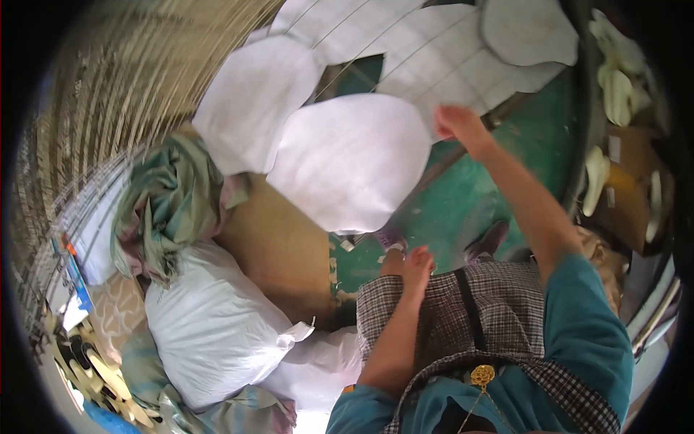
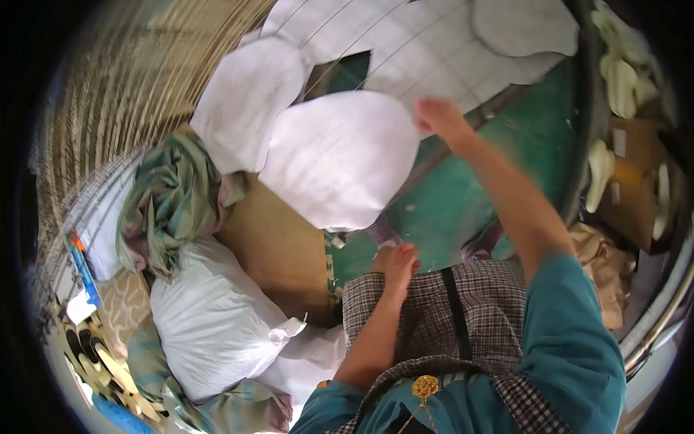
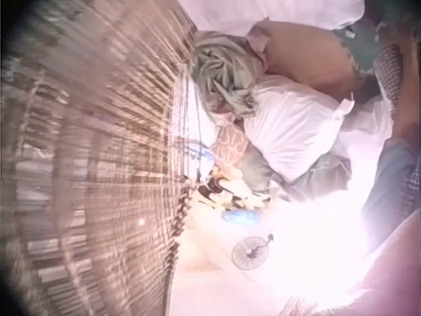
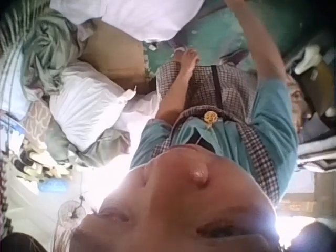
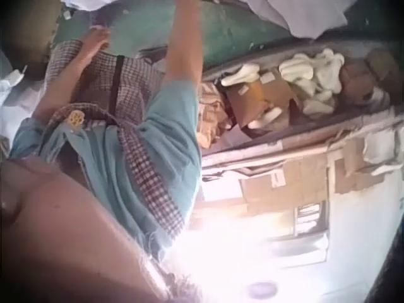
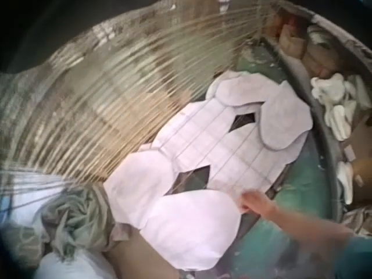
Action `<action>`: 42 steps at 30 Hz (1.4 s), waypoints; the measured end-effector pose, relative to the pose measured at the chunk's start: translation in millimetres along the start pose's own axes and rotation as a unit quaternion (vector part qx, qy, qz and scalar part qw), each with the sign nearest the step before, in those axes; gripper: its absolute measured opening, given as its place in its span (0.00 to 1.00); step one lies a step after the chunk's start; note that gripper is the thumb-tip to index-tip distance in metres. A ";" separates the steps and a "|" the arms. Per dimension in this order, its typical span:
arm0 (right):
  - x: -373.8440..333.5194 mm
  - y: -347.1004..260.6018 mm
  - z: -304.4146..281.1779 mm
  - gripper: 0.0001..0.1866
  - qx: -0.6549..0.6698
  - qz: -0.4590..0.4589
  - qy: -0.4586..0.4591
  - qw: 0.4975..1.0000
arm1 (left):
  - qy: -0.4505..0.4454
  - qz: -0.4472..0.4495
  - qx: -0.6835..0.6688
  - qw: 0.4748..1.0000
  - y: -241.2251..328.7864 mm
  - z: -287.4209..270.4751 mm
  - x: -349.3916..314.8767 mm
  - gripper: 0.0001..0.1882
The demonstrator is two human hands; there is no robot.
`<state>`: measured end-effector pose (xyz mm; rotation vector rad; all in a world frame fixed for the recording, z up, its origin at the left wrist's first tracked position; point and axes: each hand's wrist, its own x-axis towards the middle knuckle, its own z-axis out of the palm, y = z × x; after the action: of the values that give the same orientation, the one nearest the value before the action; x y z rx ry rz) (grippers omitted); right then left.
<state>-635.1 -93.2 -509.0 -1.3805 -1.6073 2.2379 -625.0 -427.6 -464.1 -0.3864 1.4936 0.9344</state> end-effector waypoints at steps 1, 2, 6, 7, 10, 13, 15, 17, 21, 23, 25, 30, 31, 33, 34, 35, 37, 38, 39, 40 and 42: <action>-52.5 2.1 -19.7 0.11 0.052 0.043 0.041 0.997 | 0.025 -0.018 0.037 0.999 -10.5 0.1 -2.0 0.17; -107.9 1.0 -36.4 0.10 0.067 0.012 0.112 0.991 | 0.035 -0.039 0.076 0.996 -21.0 -1.1 -6.6 0.16; -325.6 -46.7 -116.5 0.10 -0.003 -0.017 0.247 0.969 | 0.078 -0.044 0.172 0.981 -43.7 -9.9 -34.7 0.16; -383.3 -63.1 -136.7 0.09 -0.022 -0.029 0.317 0.948 | 0.060 -0.050 0.165 0.983 -40.6 -11.9 -45.8 0.15; -540.6 -97.2 -198.3 0.09 -0.172 -0.108 0.507 0.838 | 0.067 -0.034 0.184 0.980 -11.3 2.8 -82.3 0.14; -677.8 -89.8 -251.1 0.14 -0.318 -0.035 0.693 0.646 | 0.072 0.004 0.281 0.957 32.5 46.0 -131.5 0.10; -737.1 -65.0 -278.8 0.24 -0.383 0.054 0.739 0.552 | 0.052 0.058 0.329 0.941 65.3 97.2 -162.3 0.10; -791.7 -36.9 -284.8 0.29 -0.382 0.212 0.724 0.534 | 0.046 0.095 0.359 0.927 75.9 152.8 -207.8 0.10; -818.3 7.9 -295.4 0.35 -0.308 0.099 0.739 0.590 | -0.102 0.260 0.341 0.898 94.9 324.3 -260.8 0.10; -828.2 18.5 -302.2 0.35 -0.281 0.105 0.765 0.570 | -0.192 0.318 0.383 0.846 83.7 405.4 -298.6 0.11; -838.5 23.1 -317.4 0.35 -0.196 0.101 0.806 0.550 | -0.261 0.443 0.504 0.694 56.7 485.7 -341.0 0.12; -880.8 -3.3 -337.6 0.36 0.117 0.014 0.807 0.579 | -0.394 0.687 0.539 0.288 -40.0 643.8 -438.6 0.17; -897.3 -14.7 -329.8 0.35 0.180 0.008 0.808 0.561 | -0.415 0.711 0.521 0.224 -57.2 666.5 -450.2 0.19; -934.1 -44.1 -293.3 0.32 0.216 -0.091 0.749 0.620 | -0.388 0.715 0.555 0.174 -84.4 694.1 -463.5 0.21; -947.6 -62.2 -272.7 0.30 0.172 -0.149 0.745 0.626 | -0.357 0.734 0.565 0.123 -90.7 701.4 -465.1 0.24; -959.0 -79.7 -251.9 0.29 0.142 -0.178 0.744 0.628 | -0.360 0.715 0.587 0.122 -90.2 708.3 -463.8 0.24; -984.8 -111.7 -216.2 0.28 0.233 -0.123 0.698 0.666 | -0.342 0.660 0.660 0.109 -81.2 724.3 -457.8 0.26; -992.1 -123.5 -208.8 0.28 0.239 -0.101 0.702 0.663 | -0.346 0.682 0.634 0.111 -77.2 729.0 -454.6 0.26; -996.8 -134.6 -201.8 0.28 0.256 -0.179 0.674 0.670 | -0.357 0.675 0.636 0.106 -72.0 731.6 -451.3 0.27; -998.7 -143.8 -198.8 0.27 0.279 -0.254 0.642 0.668 | -0.362 0.658 0.653 0.102 -68.8 731.9 -449.2 0.27; -1000.2 -156.9 -201.1 0.27 0.265 -0.251 0.651 0.665 | -0.368 0.675 0.630 0.109 -66.1 724.5 -445.9 0.27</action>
<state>32.7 -385.4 221.7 -1.4289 -0.5599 0.7292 -14.8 -61.9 7.1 2.7769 0.6125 0.3334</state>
